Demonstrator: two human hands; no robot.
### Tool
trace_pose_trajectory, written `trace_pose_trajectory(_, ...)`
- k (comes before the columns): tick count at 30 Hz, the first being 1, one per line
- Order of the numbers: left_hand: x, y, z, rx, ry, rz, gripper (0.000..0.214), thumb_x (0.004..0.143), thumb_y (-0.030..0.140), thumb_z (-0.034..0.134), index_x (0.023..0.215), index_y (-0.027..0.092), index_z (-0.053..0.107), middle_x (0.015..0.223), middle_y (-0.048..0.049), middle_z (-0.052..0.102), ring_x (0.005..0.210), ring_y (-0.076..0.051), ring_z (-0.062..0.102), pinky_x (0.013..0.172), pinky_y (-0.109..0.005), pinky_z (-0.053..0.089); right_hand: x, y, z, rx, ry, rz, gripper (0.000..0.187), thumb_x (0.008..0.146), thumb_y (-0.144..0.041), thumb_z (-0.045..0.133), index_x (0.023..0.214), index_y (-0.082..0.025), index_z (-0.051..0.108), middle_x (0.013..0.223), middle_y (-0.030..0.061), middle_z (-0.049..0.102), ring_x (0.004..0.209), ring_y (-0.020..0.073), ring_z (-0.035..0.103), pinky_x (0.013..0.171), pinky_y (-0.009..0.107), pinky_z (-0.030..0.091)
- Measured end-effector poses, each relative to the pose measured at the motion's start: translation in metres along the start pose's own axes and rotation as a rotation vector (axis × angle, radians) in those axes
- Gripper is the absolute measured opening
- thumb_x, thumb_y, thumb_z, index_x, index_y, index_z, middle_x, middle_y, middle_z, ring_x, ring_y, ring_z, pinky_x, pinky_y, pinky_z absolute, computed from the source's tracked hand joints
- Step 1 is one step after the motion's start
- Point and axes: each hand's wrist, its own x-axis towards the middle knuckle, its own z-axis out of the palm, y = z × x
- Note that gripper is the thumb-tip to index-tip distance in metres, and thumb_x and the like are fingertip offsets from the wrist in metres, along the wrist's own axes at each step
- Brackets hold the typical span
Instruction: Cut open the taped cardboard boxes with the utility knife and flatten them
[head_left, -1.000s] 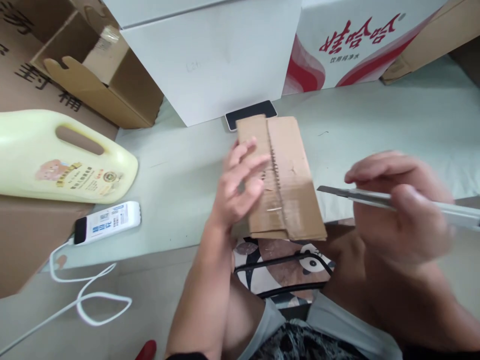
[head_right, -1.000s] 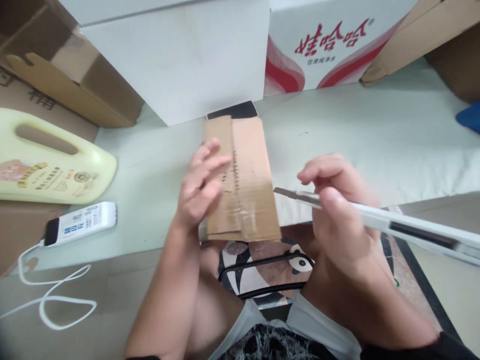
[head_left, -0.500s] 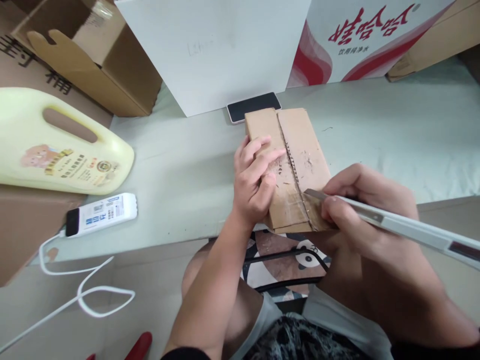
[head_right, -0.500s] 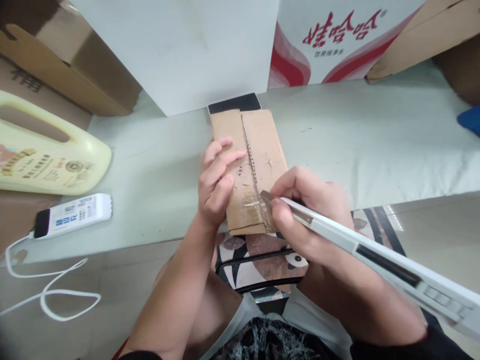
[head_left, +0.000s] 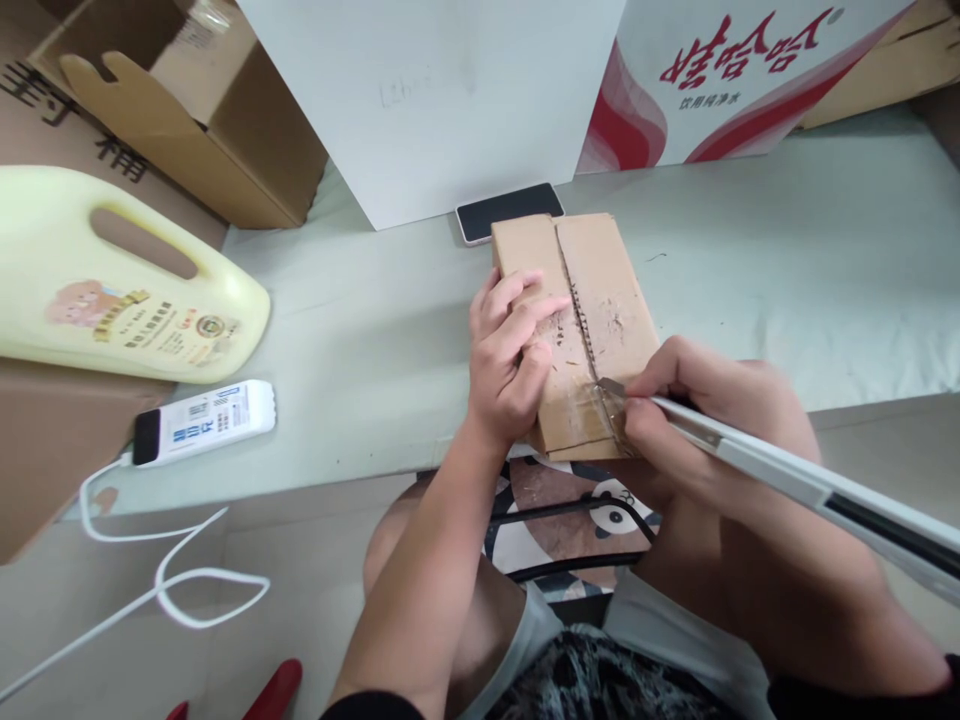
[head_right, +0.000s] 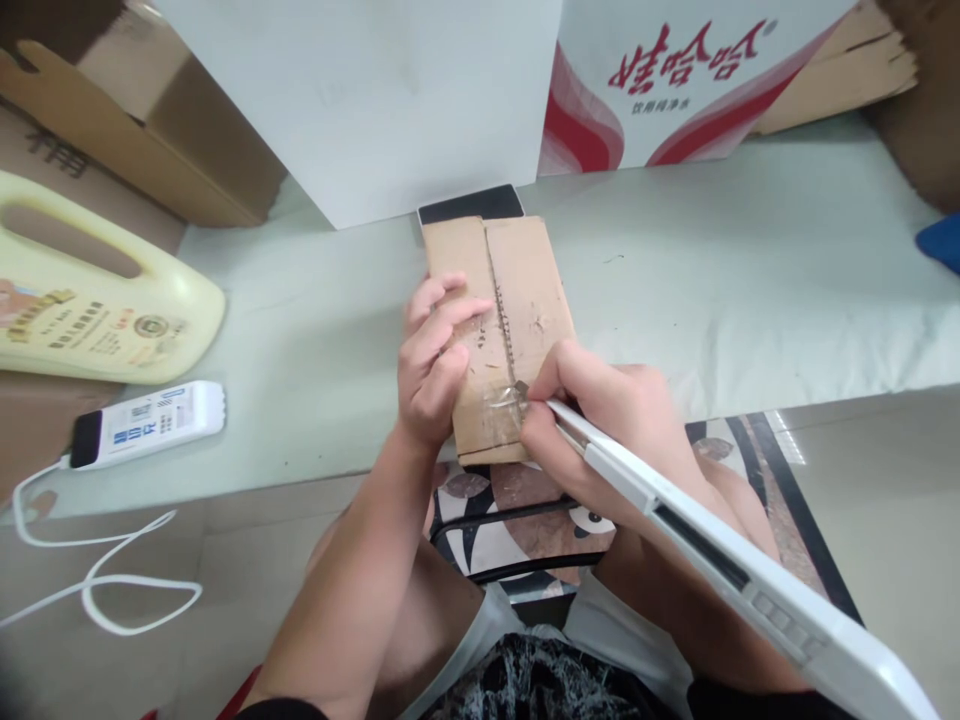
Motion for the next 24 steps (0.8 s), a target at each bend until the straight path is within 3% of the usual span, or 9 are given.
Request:
trace_pose_trajectory(6, -0.002, -0.002, 0.003, -0.010, 0.020, 0.003, 0.047, 0.104, 0.047, 0.032, 0.120, 0.024, 0.069, 0.143, -0.0103, 0.058, 0.141, -0.031, 0.050, 0.124, -0.054, 0.036, -0.001, -0.002, 0.002, -0.058, -0.007, -0.009, 0.016, 0.072, -0.013, 0.058, 0.071, -0.026, 0.049, 0.047, -0.0083, 0.047, 0.038, 0.0092, 0.039, 0.040, 0.025, 0.029)
trace_pose_trajectory(13, -0.002, -0.005, 0.004, 0.061, 0.026, 0.021, 0.046, 0.103, 0.046, 0.030, 0.121, 0.026, 0.068, 0.143, -0.0089, 0.059, 0.139, -0.029, 0.053, 0.121, -0.053, 0.041, -0.007, -0.013, 0.005, -0.146, 0.089, 0.072, 0.013, 0.074, -0.014, 0.057, 0.072, -0.024, 0.050, 0.049, -0.0064, 0.047, 0.042, 0.0102, 0.040, 0.046, 0.026, 0.034)
trace_pose_trajectory(24, -0.003, -0.004, 0.002, 0.033, 0.032, 0.036, 0.038, 0.100, 0.038, 0.036, 0.119, 0.026, 0.066, 0.141, -0.0081, 0.060, 0.137, -0.028, 0.053, 0.121, -0.054, 0.040, -0.001, -0.007, 0.005, -0.135, 0.027, -0.017, 0.015, 0.073, -0.011, 0.058, 0.069, -0.024, 0.051, 0.046, -0.0092, 0.046, 0.038, 0.0068, 0.039, 0.041, 0.021, 0.032)
